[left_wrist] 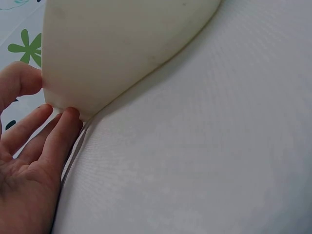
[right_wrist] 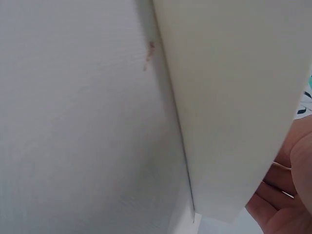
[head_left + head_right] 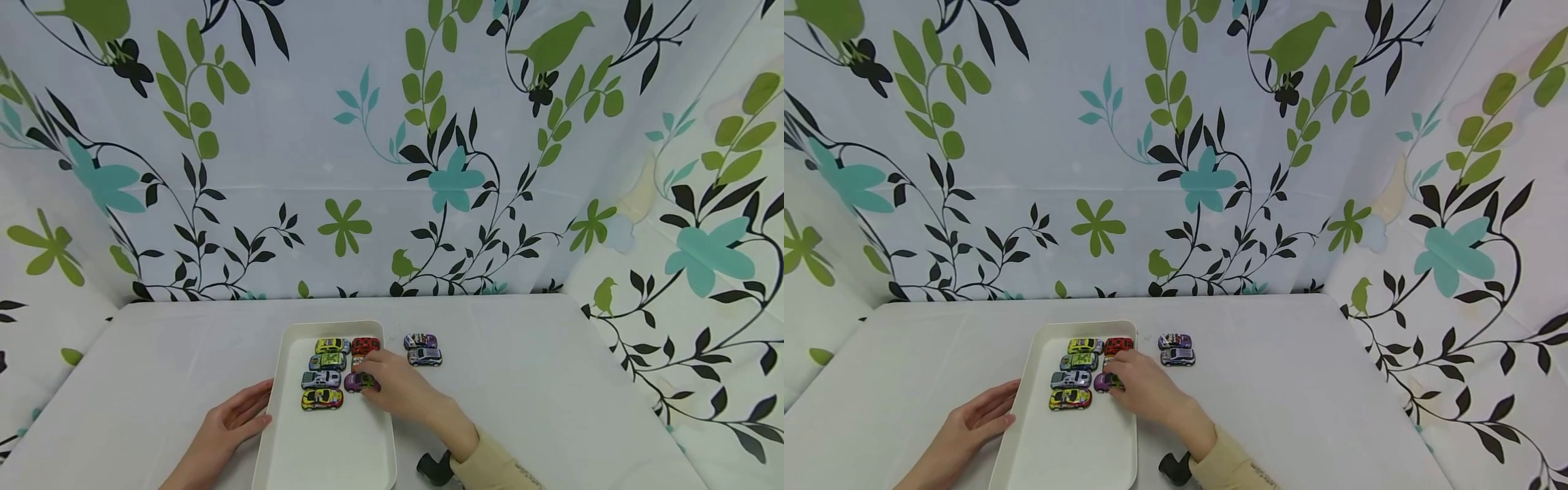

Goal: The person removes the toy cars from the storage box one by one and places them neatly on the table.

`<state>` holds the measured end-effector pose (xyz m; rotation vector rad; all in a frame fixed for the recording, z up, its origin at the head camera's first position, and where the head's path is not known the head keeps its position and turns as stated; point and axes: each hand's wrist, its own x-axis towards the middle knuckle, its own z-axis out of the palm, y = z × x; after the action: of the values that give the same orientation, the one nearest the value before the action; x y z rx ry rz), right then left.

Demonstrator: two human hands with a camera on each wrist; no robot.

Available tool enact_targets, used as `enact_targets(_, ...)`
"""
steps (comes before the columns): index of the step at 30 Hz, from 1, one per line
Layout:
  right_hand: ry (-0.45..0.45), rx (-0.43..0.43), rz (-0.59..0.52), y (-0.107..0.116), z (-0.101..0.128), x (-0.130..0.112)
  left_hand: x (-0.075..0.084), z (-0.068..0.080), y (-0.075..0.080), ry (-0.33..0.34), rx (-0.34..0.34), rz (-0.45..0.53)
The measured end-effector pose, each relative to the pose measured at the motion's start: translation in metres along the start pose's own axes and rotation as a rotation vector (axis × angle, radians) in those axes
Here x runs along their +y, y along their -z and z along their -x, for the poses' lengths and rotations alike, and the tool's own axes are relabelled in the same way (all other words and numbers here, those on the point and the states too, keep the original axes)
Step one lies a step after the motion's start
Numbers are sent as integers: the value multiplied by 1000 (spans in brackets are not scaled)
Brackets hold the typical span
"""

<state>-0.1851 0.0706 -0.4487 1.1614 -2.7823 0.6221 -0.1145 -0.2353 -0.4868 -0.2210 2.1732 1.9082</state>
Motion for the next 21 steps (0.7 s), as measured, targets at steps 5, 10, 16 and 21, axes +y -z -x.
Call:
enact_targets(5,21,29,27,-6,-2,3,2,0,-1,4,5,-10)
enact_targets(10,28,34,27,-8,-2,3,3,0,-1,3,3,-10)
enact_targets(16,38,25,27,-9,-2,3,3,1,-1,3,1,-3)
enact_targets(21,43,24,10,-9,-2,3,3,2,-2,7,6,-10)
